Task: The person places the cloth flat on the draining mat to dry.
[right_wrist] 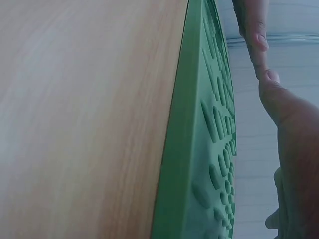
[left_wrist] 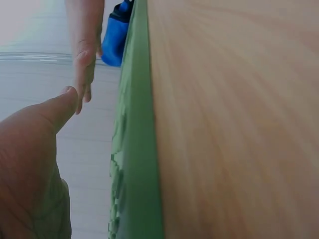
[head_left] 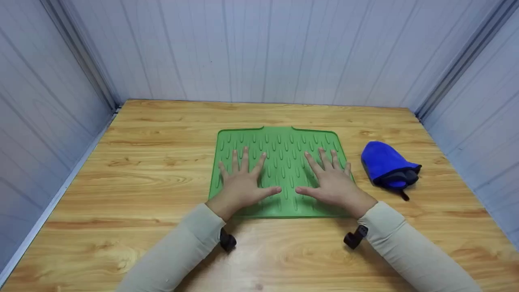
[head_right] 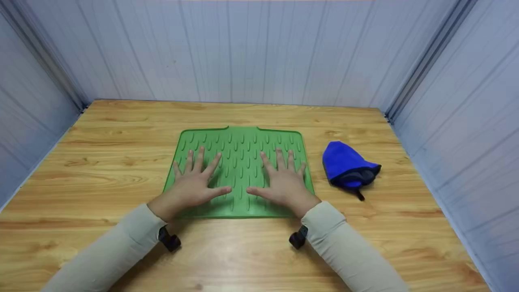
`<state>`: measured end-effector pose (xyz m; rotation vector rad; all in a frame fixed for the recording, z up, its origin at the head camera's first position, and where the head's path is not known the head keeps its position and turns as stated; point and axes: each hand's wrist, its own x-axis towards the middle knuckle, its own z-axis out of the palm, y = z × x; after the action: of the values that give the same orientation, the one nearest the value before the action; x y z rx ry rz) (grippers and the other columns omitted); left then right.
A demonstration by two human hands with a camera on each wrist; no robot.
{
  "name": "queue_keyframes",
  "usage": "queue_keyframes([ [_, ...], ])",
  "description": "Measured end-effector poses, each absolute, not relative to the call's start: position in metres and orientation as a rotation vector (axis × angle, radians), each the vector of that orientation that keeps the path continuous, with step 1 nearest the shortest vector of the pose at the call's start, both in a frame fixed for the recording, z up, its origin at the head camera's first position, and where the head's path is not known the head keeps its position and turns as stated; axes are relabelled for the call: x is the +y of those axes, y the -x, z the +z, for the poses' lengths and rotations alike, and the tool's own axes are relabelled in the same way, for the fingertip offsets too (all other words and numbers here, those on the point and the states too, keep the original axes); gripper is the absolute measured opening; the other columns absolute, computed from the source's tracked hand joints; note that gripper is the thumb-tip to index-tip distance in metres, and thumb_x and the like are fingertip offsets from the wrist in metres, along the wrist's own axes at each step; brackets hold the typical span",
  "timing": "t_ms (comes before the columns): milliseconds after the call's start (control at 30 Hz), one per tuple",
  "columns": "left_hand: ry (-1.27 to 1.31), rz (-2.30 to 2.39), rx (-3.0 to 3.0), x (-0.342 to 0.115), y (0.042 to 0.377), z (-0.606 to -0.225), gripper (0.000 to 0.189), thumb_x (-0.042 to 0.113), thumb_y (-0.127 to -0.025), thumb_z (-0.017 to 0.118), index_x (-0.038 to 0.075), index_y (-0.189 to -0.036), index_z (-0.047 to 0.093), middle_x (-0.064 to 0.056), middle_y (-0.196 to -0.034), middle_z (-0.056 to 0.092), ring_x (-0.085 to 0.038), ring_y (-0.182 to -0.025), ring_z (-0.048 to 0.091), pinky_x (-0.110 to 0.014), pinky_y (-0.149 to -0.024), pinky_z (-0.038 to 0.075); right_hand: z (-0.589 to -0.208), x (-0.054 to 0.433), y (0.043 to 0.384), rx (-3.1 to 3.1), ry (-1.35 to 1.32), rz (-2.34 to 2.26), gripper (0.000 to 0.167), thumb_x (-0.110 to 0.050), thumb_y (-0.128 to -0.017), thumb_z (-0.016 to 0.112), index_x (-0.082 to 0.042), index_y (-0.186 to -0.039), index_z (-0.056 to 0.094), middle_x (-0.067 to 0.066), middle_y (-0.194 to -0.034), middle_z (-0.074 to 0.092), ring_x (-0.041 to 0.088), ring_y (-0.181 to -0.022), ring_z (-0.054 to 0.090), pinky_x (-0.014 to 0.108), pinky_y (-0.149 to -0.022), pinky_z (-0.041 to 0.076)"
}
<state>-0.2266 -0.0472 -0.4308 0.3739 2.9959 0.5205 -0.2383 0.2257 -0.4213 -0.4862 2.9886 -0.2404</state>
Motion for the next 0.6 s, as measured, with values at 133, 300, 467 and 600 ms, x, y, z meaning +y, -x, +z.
queue_keyframes([
  [133, -0.346, 0.553, 2.997, -0.051, 0.229, -0.427, 0.105, 0.087, -0.082, 0.047, 0.035, -0.163, 0.005, -0.016, -0.168, -0.012, -0.047, -0.151, -0.014, -0.077, -0.109, -0.008, -0.419, 0.232, 0.24, 3.029, 0.471, -0.307, 0.107, -0.083, -0.085, 0.05, -0.027, -0.165, 0.005, 0.019, -0.169, 0.002, 0.049, -0.151, -0.008, 0.081, -0.107, 0.004],
  [300, -0.244, 0.63, 2.984, -0.065, 0.234, -0.422, 0.108, 0.093, -0.079, 0.038, 0.035, -0.163, 0.0, -0.018, -0.167, -0.014, -0.046, -0.151, -0.015, -0.078, -0.108, -0.006, -0.417, 0.248, 0.245, 3.1, 0.401, -0.473, 0.107, -0.074, -0.088, 0.057, -0.025, -0.165, 0.001, 0.017, -0.169, 0.009, 0.047, -0.152, -0.003, 0.077, -0.111, 0.006],
  [467, -0.132, 0.684, 2.944, -0.086, 0.239, -0.422, 0.115, 0.1, -0.072, 0.028, 0.035, -0.163, -0.002, -0.019, -0.167, -0.015, -0.049, -0.15, -0.012, -0.079, -0.108, -0.004, -0.414, 0.268, 0.252, 3.177, 0.38, -0.515, 0.108, -0.072, -0.089, 0.058, -0.02, -0.165, 0.001, 0.02, -0.166, 0.017, 0.045, -0.152, 0.011, 0.069, -0.116, 0.007],
  [600, -0.068, 0.79, 2.892, -0.102, 0.246, -0.427, 0.113, 0.094, -0.079, 0.036, 0.028, -0.164, 0.002, -0.024, -0.166, -0.009, -0.051, -0.15, -0.006, -0.078, -0.11, -0.001, -0.409, 0.288, 0.257, 3.243, 0.35, -0.54, 0.105, -0.071, -0.091, 0.055, -0.014, -0.164, 0.006, 0.026, -0.161, 0.027, 0.047, -0.148, 0.023, 0.065, -0.118, 0.009],
])
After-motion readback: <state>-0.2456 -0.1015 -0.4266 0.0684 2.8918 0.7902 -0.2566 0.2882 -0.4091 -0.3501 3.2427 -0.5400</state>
